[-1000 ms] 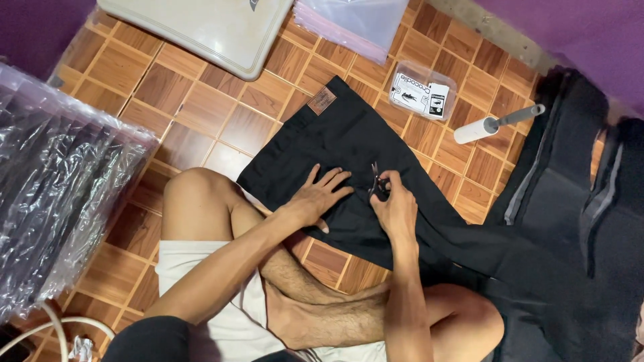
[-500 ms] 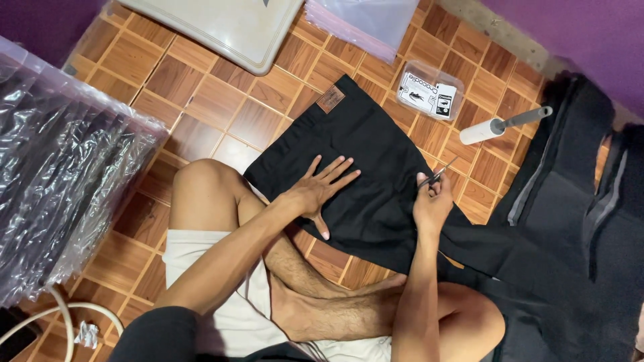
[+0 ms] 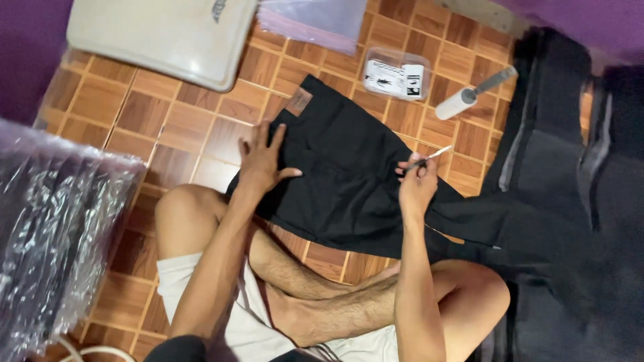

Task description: The person sits on the floor and folds a pair of black trousers. They use scissors to cut a small piece of fabric from the leg and then trim the waistband area. The person continues to fold and adjust the trousers on the floor.

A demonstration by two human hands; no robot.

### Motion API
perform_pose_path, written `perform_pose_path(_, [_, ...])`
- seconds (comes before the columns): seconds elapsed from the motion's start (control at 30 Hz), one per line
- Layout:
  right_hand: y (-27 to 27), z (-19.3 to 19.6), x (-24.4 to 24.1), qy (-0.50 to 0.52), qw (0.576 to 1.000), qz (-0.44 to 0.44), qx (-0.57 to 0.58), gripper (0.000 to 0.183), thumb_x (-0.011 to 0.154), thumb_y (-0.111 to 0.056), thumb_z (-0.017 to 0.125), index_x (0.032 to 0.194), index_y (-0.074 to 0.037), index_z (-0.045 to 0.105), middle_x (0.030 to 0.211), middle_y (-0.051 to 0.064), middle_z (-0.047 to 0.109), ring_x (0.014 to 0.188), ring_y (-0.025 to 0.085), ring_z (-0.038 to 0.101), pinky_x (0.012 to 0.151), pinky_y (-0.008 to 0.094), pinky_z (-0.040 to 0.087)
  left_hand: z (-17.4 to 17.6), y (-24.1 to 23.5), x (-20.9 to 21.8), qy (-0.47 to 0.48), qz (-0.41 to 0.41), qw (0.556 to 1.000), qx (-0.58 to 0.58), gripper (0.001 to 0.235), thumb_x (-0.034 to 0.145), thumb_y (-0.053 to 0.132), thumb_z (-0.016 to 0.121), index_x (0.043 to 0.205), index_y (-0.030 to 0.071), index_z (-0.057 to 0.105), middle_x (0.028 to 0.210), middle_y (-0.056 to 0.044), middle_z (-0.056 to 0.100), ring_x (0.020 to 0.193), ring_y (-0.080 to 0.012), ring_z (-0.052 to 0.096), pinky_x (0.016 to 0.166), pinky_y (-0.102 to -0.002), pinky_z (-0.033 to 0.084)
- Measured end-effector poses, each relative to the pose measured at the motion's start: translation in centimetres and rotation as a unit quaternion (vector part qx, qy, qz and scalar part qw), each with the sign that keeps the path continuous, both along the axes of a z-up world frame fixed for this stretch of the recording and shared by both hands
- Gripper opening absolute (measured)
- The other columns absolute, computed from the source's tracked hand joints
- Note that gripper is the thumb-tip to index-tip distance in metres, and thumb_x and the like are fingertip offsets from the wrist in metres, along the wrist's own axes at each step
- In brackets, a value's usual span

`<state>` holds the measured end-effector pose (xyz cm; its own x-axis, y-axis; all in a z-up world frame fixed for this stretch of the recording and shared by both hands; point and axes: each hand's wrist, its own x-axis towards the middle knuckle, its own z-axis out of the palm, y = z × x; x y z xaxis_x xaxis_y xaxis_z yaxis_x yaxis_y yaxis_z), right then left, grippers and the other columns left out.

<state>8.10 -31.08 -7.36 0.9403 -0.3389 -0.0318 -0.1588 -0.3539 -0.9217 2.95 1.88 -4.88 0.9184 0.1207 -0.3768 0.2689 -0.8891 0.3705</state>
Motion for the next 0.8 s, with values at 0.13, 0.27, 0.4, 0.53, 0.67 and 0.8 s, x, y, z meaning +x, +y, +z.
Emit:
perform_pose_path(0.13, [-0.1, -0.2, 0.4, -0.016, 0.999, -0.03, 0.018, 0.033, 0.106, -0.035, 0.061, 0.119, -0.004, 0.058, 0.087, 0.012, 0.075, 0.076, 0.016, 0.072, 0.063, 0.025, 0.059, -3.7, 0.6, 0.5, -0.09, 0.064, 0.994, -0.001, 0.096, 0.09, 0.064, 0.066, 0.159, 0.007, 0.03, 0.143, -0.025, 0.049, 0.139, -0.0414, 0.045, 0.106, -0.071, 0.035])
perform_pose_path(0.27, [0.0, 1.9, -0.7, 0.072, 0.992, 0.087, -0.053, 0.043, 0.097, -0.034, 0.071, 0.127, -0.006, 0.059, 0.102, 0.013, 0.076, 0.099, 0.027, 0.071, 0.084, 0.04, 0.058, -5.3, 0.6, 0.8, -0.106, 0.138, 0.982, -0.072, 0.079, 0.088, 0.059, 0.075, 0.143, 0.008, 0.048, 0.119, -0.018, 0.063, 0.118, -0.0416, 0.06, 0.095, -0.066, 0.041])
perform_pose_path(0.4, [1.5, 4.6, -2.3, 0.124, 0.939, 0.269, -0.175, 0.042, 0.082, -0.017, 0.082, 0.121, -0.014, 0.066, 0.101, 0.009, 0.077, 0.11, 0.033, 0.067, 0.098, 0.044, 0.055, -5.0, 1.1, 1.1, -0.119, 0.227, 0.947, -0.193, 0.051, 0.079, 0.039, 0.088, 0.12, 0.017, 0.068, 0.109, -0.016, 0.07, 0.112, -0.0414, 0.066, 0.091, -0.057, 0.052])
perform_pose_path(0.53, [3.2, 3.7, -2.5, 0.058, 0.948, 0.272, -0.158, 0.049, 0.074, -0.001, 0.082, 0.119, -0.019, 0.072, 0.104, 0.014, 0.068, 0.111, 0.034, 0.067, 0.1, 0.045, 0.055, -3.8, 1.6, 0.7, -0.154, 0.263, 0.933, -0.19, 0.034, 0.081, 0.034, 0.088, 0.105, 0.018, 0.069, 0.097, -0.01, 0.072, 0.103, -0.0377, 0.071, 0.086, -0.05, 0.056])
perform_pose_path(0.67, [4.7, 5.9, -3.7, -0.051, 0.952, 0.299, -0.03, 0.05, 0.074, -0.002, 0.082, 0.12, -0.017, 0.073, 0.102, 0.009, 0.07, 0.105, 0.026, 0.069, 0.101, 0.04, 0.051, -2.6, 3.2, 0.5, -0.349, 0.292, 0.885, -0.097, 0.044, 0.088, 0.028, 0.084, 0.117, 0.004, 0.062, 0.108, -0.022, 0.063, 0.109, -0.0478, 0.062, 0.093, -0.058, 0.049])
perform_pose_path(0.8, [3.9, 6.0, -3.9, -0.114, 0.957, 0.256, -0.075, 0.046, 0.079, -0.01, 0.087, 0.122, -0.016, 0.071, 0.096, 0.006, 0.079, 0.098, 0.027, 0.068, 0.093, 0.039, 0.051, -1.3, 4.9, 0.3, -0.373, 0.331, 0.864, 0.076, 0.082, 0.085, 0.004, 0.088, 0.15, 0.014, 0.039, 0.141, -0.016, 0.037, 0.135, -0.0408, 0.041, 0.112, -0.064, 0.029])
